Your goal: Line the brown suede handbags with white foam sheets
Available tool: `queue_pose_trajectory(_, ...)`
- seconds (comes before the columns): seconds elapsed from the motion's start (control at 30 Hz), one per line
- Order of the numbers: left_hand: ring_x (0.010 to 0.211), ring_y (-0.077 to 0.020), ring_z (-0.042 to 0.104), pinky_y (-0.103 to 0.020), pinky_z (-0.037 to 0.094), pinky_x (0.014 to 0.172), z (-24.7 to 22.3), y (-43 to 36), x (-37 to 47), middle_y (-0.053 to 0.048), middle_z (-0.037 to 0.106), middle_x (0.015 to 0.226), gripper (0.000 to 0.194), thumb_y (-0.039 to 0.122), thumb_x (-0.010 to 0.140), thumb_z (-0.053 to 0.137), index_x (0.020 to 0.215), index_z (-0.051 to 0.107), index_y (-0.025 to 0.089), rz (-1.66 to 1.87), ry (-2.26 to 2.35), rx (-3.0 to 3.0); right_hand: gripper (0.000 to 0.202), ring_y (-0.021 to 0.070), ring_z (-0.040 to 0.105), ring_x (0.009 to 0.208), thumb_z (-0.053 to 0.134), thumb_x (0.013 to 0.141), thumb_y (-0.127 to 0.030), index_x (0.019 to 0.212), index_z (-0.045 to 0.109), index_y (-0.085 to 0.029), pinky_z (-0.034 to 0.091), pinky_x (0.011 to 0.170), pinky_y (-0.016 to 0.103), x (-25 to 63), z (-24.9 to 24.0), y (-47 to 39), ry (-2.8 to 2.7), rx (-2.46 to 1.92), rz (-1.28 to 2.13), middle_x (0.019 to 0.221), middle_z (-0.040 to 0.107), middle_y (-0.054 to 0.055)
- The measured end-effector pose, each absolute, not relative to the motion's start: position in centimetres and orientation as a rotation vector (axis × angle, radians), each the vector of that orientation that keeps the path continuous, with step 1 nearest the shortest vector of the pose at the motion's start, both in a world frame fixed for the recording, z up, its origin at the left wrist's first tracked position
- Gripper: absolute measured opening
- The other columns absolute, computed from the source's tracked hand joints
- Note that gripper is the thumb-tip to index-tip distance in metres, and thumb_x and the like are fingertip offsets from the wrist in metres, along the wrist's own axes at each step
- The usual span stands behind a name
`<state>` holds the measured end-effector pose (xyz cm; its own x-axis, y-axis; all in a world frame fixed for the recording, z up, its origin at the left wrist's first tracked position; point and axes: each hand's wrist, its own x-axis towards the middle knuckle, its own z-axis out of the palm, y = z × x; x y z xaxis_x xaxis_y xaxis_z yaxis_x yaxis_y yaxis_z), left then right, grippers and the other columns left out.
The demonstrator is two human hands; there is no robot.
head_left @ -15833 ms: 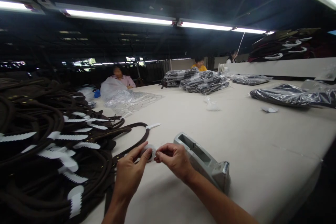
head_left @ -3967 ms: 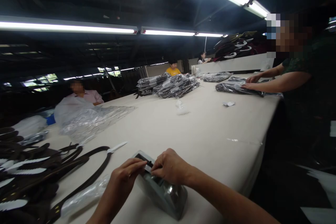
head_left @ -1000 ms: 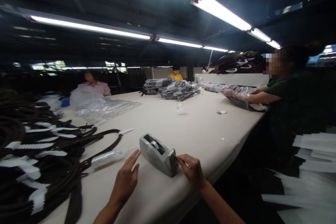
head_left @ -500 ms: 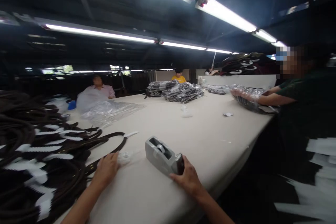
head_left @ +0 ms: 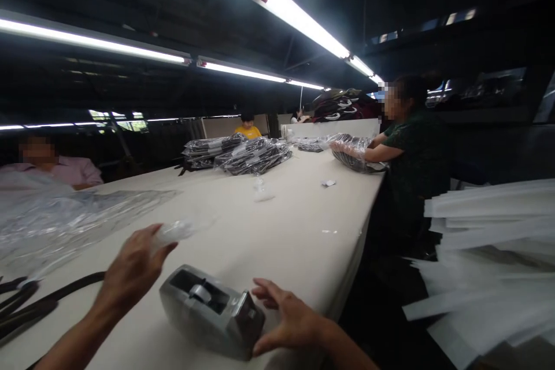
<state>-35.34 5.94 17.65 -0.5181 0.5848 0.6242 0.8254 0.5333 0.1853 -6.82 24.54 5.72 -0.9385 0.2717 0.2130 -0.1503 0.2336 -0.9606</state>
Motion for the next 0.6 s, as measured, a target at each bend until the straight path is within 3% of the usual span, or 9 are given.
queue_pose_trajectory(0.03, 0.113, -0.0426, 0.055, -0.058, 0.046, 0.095, 19.2, 8.5, -34.0, -0.022, 0.058, 0.121, 0.059, 0.053, 0.085, 0.038, 0.123, 0.048, 0.010, -0.691, -2.239, -1.258, 0.105, 0.0284, 0.057, 0.119, 0.092, 0.049, -0.042, 0.140, 0.043, -0.028, 0.048, 0.098, 0.043, -6.4, 5.8, 26.0, -2.095, -0.085, 1.871, 0.131, 0.058, 0.012)
queue_pose_trajectory(0.13, 0.111, -0.0311, 0.057, -0.046, 0.048, 0.096, 21.6, 15.7, -29.9, -0.014, 0.059, 0.122, 0.045, 0.043, 0.088, 0.045, 0.125, 0.047, 0.017, -0.604, -2.178, -1.618, 0.094, 0.0301, 0.054, 0.123, 0.081, 0.065, -0.057, 0.143, 0.038, -0.026, 0.047, 0.099, 0.051, -5.8, 6.7, 29.9, -1.714, -0.083, 2.162, 0.136, 0.052, 0.017)
queue_pose_trajectory(0.2, 0.103, -0.0237, 0.060, -0.037, 0.050, 0.091, 21.1, 19.7, -27.3, -0.010, 0.062, 0.118, 0.036, 0.033, 0.087, 0.052, 0.121, 0.051, 0.021, -0.513, -2.133, -1.832, 0.088, 0.0307, 0.055, 0.123, 0.071, 0.074, -0.063, 0.145, 0.033, -0.029, 0.049, 0.096, 0.053, -6.1, 7.6, 31.8, -1.430, -0.082, 2.271, 0.144, 0.044, 0.017)
queue_pose_trajectory(0.27, 0.098, -0.0222, 0.062, -0.036, 0.050, 0.087, 19.4, 22.7, -24.9, -0.008, 0.066, 0.107, 0.030, 0.026, 0.083, 0.062, 0.112, 0.056, 0.022, -0.396, -2.077, -2.018, 0.083, 0.0305, 0.056, 0.121, 0.065, 0.079, -0.066, 0.146, 0.030, -0.031, 0.052, 0.094, 0.053, -6.9, 8.1, 33.2, -1.216, -0.105, 2.316, 0.147, 0.041, 0.015)
queue_pose_trajectory(0.37, 0.090, -0.0219, 0.063, -0.035, 0.052, 0.080, 16.7, 25.7, -22.2, -0.008, 0.067, 0.096, 0.022, 0.023, 0.078, 0.069, 0.097, 0.060, 0.020, -0.284, -2.031, -2.150, 0.069, 0.0288, 0.061, 0.114, 0.068, 0.081, -0.058, 0.137, 0.043, -0.027, 0.055, 0.091, 0.049, -8.7, 7.9, 34.5, -1.100, -0.258, 2.285, 0.135, 0.054, 0.011)
queue_pose_trajectory(0.43, 0.088, -0.0211, 0.065, -0.033, 0.052, 0.079, 15.9, 26.4, -21.3, -0.007, 0.067, 0.093, 0.020, 0.022, 0.079, 0.068, 0.097, 0.060, 0.019, -0.273, -2.032, -2.155, 0.055, 0.0293, 0.063, 0.110, 0.074, 0.077, -0.048, 0.121, 0.056, -0.021, 0.057, 0.088, 0.047, -9.9, 7.4, 35.0, -1.181, -0.375, 2.196, 0.122, 0.063, 0.010)
queue_pose_trajectory(0.53, 0.103, -0.0224, 0.063, -0.035, 0.052, 0.089, 17.1, 24.7, -21.3, -0.008, 0.067, 0.108, 0.034, 0.025, 0.081, 0.068, 0.113, 0.058, 0.021, -0.329, -2.050, -2.080, 0.035, 0.0302, 0.064, 0.106, 0.072, 0.075, -0.042, 0.096, 0.065, -0.016, 0.060, 0.082, 0.041, -11.1, 7.2, 35.9, -1.361, -0.508, 1.984, 0.108, 0.067, 0.010)
queue_pose_trajectory(0.6, 0.119, -0.0231, 0.056, -0.038, 0.047, 0.101, 19.0, 21.1, -22.0, -0.010, 0.061, 0.126, 0.048, 0.026, 0.082, 0.068, 0.127, 0.051, 0.022, -0.366, -2.082, -1.979, 0.031, 0.0290, 0.066, 0.100, 0.069, 0.075, -0.042, 0.089, 0.065, -0.015, 0.061, 0.077, 0.036, -11.6, 7.7, 37.2, -1.400, -0.577, 1.922, 0.103, 0.067, 0.011)
